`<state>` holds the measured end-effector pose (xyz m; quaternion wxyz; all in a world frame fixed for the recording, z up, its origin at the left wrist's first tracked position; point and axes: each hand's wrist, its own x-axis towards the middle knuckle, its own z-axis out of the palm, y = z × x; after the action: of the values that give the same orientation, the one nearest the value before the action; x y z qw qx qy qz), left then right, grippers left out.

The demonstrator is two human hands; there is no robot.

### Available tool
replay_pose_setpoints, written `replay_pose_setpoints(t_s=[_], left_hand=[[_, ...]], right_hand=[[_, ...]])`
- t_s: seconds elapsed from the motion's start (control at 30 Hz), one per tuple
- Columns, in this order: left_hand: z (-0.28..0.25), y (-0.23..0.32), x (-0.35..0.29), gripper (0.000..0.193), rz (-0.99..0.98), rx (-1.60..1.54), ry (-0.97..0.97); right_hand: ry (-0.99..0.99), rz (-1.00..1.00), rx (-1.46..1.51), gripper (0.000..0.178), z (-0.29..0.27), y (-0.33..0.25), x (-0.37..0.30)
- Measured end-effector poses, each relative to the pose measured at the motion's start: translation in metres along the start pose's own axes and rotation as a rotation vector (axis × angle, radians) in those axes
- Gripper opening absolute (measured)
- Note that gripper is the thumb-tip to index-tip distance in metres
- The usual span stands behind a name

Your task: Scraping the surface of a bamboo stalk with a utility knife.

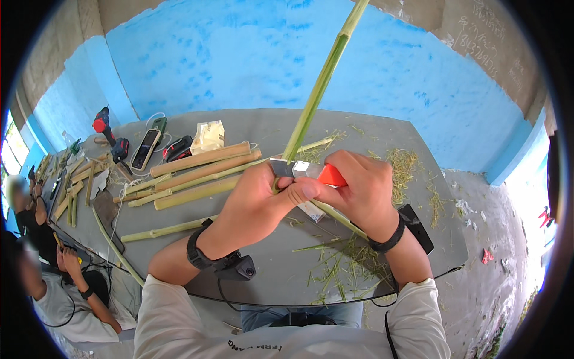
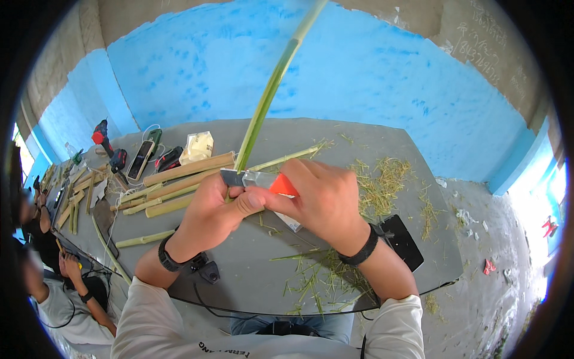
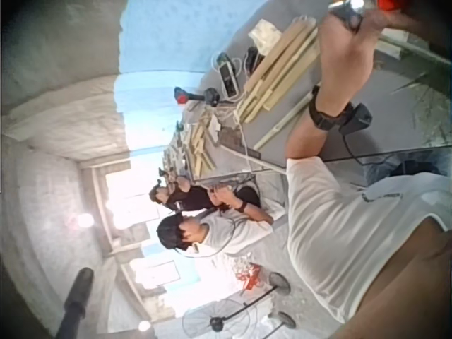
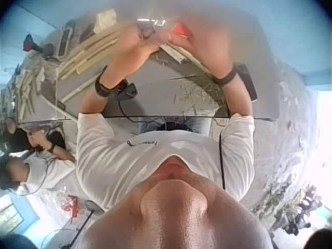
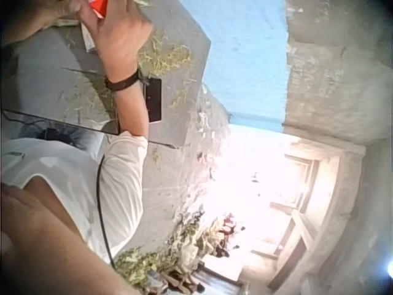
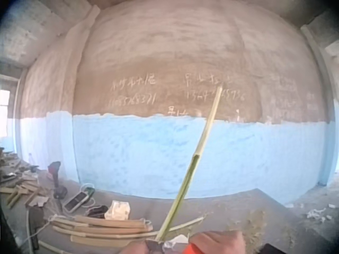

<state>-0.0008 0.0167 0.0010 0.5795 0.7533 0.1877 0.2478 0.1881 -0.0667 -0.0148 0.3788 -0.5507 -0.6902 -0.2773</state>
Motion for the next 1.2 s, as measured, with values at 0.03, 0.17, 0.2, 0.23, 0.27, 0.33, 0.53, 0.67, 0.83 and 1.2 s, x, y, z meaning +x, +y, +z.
replay_pose_setpoints(t_s=[0.03,0.17,0.2,0.23,0.27,0.33,0.53,0.67,0.83,1.2], left_hand=[[0.000,-0.002,0.000,0.038,0.001,0.002,-0.001],[-0.001,-0.006,0.002,0.049,-0.022,-0.006,0.086],[0.000,-0.006,0.002,0.052,-0.030,0.001,0.100],[0.001,-0.005,0.003,0.052,-0.029,0.002,0.098],[0.001,-0.004,0.003,0.052,0.000,0.029,0.096],[0.005,-0.003,0.002,0.052,0.031,0.056,0.093],[0.014,-0.006,-0.008,0.052,0.133,0.172,0.054],[0.014,-0.001,-0.010,0.053,0.118,0.073,-0.022],[0.010,0.003,-0.008,0.052,0.052,-0.044,-0.087],[0.008,0.001,-0.003,0.041,0.110,-0.035,-0.028]], right_hand=[[0.027,0.024,0.005,0.048,0.002,-0.003,-0.001],[0.084,0.072,0.010,0.046,0.005,-0.005,-0.002],[0.085,0.073,0.009,0.046,0.004,-0.006,0.000],[0.062,0.149,-0.038,0.044,0.001,-0.009,0.003],[0.038,0.225,-0.085,0.042,-0.002,-0.012,0.005],[0.100,0.271,-0.081,0.043,-0.010,-0.004,0.009],[0.427,0.593,-0.218,0.049,-0.053,0.059,0.019],[0.609,0.608,-0.154,0.050,-0.076,0.077,0.018],[0.352,0.516,0.030,0.046,-0.069,0.047,0.016],[-0.152,0.117,0.046,0.047,-0.026,0.001,0.008]])
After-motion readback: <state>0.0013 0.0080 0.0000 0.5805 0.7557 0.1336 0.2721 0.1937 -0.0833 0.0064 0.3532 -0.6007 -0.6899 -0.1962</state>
